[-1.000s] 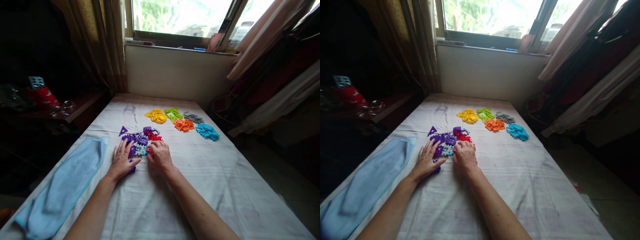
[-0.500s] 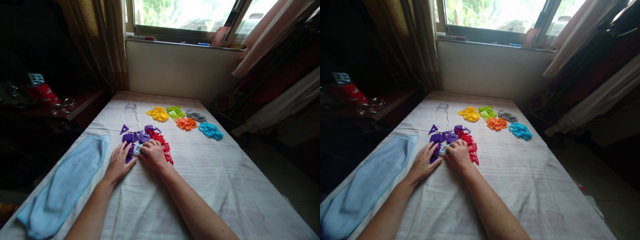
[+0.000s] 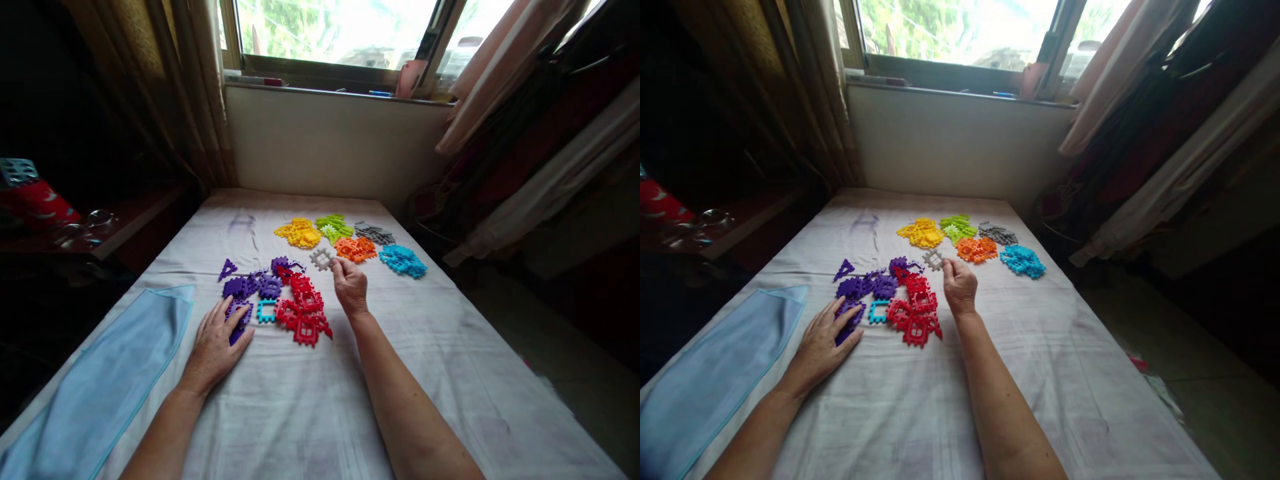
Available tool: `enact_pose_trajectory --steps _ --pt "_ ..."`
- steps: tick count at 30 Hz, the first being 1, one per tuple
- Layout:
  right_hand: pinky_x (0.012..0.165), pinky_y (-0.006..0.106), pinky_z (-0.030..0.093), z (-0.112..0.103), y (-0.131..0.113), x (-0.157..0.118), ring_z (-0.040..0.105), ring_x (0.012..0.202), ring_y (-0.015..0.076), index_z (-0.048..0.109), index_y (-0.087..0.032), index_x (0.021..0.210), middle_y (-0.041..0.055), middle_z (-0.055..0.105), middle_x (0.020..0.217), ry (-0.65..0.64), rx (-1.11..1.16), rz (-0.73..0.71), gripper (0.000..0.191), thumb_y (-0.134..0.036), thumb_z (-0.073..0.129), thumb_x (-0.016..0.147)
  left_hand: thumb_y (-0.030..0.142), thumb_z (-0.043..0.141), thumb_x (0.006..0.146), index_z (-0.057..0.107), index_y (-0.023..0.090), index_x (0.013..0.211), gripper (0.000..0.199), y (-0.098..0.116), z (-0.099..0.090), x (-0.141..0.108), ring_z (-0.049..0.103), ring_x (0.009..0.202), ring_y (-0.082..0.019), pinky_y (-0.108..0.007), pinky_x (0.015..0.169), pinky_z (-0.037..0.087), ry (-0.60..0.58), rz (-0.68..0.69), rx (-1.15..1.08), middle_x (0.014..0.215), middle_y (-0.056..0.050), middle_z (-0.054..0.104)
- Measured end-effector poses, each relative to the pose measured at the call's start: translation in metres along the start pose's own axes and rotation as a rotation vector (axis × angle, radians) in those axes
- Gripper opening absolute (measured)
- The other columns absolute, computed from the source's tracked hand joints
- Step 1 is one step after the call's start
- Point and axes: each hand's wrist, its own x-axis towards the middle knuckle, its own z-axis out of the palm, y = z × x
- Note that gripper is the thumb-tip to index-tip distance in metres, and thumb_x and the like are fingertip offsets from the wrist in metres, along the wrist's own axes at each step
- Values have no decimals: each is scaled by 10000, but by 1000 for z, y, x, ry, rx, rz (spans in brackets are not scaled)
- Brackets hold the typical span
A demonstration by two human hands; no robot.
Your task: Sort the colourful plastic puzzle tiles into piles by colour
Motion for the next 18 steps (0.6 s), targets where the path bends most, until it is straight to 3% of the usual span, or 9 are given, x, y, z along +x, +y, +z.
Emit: enact_pose_trajectory --steps 4,7,13,18 --pt "545 261 465 -28 46 26 566 514 142 661 -187 765 28 690 673 61 126 417 367 -529 533 799 499 507 895 656 264 1249 450 1 -1 2 455 1343 -335 -537 1103 382 18 -3 -14 1470 -119 475" --pt "463 231 426 -36 67 30 546 472 124 640 -180 731 39 698 668 109 200 566 353 -527 580 734 484 524 889 677 277 1202 405 4 -4 3 459 1341 -324 -535 1110 376 63 -2 -25 1475 -97 484" --pt "409 213 409 -33 85 40 601 496 142 673 -165 766 80 745 732 51 73 520 384 -524 537 780 426 507 908 699 316 1162 337 11 -3 7 460 1359 -323 -593 1124 330 70 39 7 1441 -71 546" --pt "492 225 448 -42 108 97 628 544 156 709 -135 811 84 739 699 49 -142 451 397 -463 487 837 391 485 919 709 350 1160 331 9 3 7 478 1347 -337 -623 1102 340 41 88 16 1409 -61 581"
